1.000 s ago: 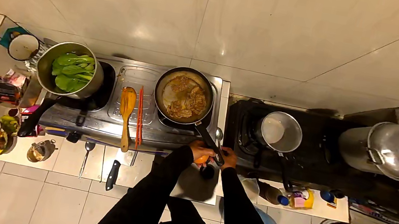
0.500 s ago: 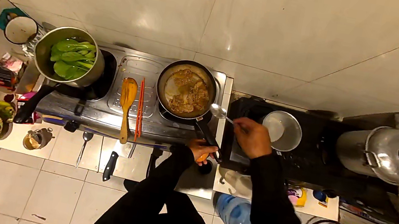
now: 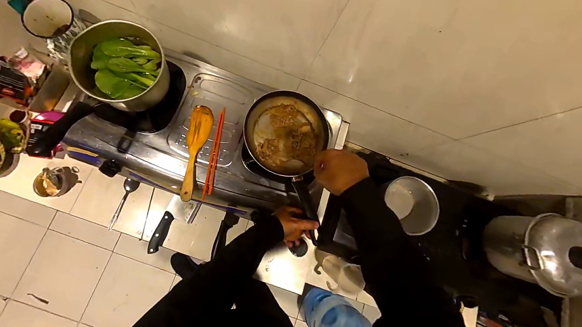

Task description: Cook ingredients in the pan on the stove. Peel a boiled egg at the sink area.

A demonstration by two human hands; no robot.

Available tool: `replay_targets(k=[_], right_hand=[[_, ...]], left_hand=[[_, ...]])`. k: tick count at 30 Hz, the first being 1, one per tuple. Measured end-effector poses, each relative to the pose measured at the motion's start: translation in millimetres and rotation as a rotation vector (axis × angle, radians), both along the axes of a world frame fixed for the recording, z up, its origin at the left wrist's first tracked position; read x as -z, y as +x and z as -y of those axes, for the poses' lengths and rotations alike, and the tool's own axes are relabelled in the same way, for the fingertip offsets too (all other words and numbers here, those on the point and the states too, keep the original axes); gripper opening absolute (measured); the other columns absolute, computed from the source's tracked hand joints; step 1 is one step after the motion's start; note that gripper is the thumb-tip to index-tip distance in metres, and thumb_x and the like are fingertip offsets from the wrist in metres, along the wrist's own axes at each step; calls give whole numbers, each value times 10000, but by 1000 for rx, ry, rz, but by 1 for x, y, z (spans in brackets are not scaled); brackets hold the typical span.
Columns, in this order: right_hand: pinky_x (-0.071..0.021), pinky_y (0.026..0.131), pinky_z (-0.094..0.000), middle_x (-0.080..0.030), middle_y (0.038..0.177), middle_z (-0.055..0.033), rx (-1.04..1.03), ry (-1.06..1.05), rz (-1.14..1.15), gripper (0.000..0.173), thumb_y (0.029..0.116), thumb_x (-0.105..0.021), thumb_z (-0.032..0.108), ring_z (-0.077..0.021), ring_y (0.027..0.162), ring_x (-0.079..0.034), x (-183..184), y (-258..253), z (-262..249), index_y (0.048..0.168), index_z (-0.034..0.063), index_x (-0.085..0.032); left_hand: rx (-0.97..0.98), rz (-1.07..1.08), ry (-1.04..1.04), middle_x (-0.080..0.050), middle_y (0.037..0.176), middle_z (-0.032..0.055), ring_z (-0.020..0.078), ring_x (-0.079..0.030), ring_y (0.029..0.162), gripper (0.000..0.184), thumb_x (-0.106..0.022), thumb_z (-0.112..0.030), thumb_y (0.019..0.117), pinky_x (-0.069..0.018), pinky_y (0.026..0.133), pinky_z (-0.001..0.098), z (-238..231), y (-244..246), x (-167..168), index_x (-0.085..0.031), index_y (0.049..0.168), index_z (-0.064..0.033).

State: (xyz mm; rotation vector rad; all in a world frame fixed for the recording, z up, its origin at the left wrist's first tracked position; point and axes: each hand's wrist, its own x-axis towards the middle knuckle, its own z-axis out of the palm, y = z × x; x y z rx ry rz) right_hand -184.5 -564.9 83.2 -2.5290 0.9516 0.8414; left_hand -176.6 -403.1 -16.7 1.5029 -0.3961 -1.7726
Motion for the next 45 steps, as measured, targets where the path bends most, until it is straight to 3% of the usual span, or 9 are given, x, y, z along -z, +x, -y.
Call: replay_targets(k=[4, 8, 14, 20, 26, 29, 36, 41, 45], right_hand=[[-523, 774, -672, -715, 1019, -246, 71, -137, 102, 174, 981, -618, 160, -458, 990, -691, -14, -22, -10, 1031, 24, -714], [-559, 722, -649, -679, 1089, -257, 60, -208, 369, 236, 969, -617, 55, -473, 924, -692, 12, -31, -29, 1192, 40, -693], [-575, 777, -617, -678, 1101, -237, 53, -212, 464, 219, 999, -596, 73, -444, 992, -687, 21, -36, -26, 1182, 32, -710], [-574, 866, -620, -642, 1276, -247, -19, -117, 568, 335, 939, -633, -19, -444, 1093, -673, 44, -10, -37, 1265, 38, -688], [-560, 824, -636, -663, 1136, -242, 149, -180, 571, 223, 1014, -572, 83, -446, 1021, -676, 26, -20, -4, 1189, 26, -697], [-549, 890, -613, -644, 1175, -256, 207, -178, 565, 250, 1032, -526, 69, -444, 1087, -658, 35, -7, 14, 1220, 5, -679], [-552, 939, -563, -630, 1218, -253, -49, -204, 584, 294, 1007, -545, 19, -432, 1158, -626, 57, 20, 36, 1256, 36, -701], [-538, 925, -611, -637, 1183, -278, -15, -234, 565, 251, 996, -543, 2, -465, 1144, -621, 42, 1, 51, 1178, 2, -716], [-537, 969, -579, -631, 1226, -270, -47, -184, 624, 270, 1031, -525, 46, -441, 1171, -621, 40, 4, 34, 1238, 0, -693]], left_hand=[[54, 3, -2, -704, 824, 63, 101, -583, 542, 350, -653, -300, 1009, -484, 500, 250, -3, 5, -1, -638, 1225, -25], [78, -3, 11, -699, 835, 66, 108, -590, 554, 345, -646, -294, 1012, -494, 507, 256, -7, 7, -2, -634, 1230, -26], [132, 16, 6, -701, 808, 52, 101, -591, 535, 315, -637, -296, 1010, -490, 489, 245, -14, 18, -1, -650, 1186, -34], [165, 0, -29, -705, 806, 50, 105, -599, 528, 329, -644, -301, 1000, -492, 473, 243, -15, 18, 4, -641, 1199, -39], [186, -14, -41, -705, 775, 54, 110, -605, 515, 312, -663, -283, 985, -498, 465, 250, -23, 25, 8, -650, 1166, -29], [214, -1, -39, -707, 771, 52, 106, -599, 511, 309, -660, -294, 989, -489, 464, 246, -22, 28, 9, -649, 1159, -36], [224, 20, -45, -692, 741, 45, 100, -576, 486, 276, -639, -293, 999, -484, 457, 247, -23, 29, 10, -670, 1096, -36], [248, 52, -6, -677, 733, 39, 96, -568, 492, 296, -627, -311, 1013, -479, 469, 246, -23, 32, 2, -649, 1086, -25], [233, 31, -23, -689, 743, 43, 98, -582, 490, 285, -647, -293, 999, -485, 455, 244, -23, 30, 7, -645, 1111, -32]])
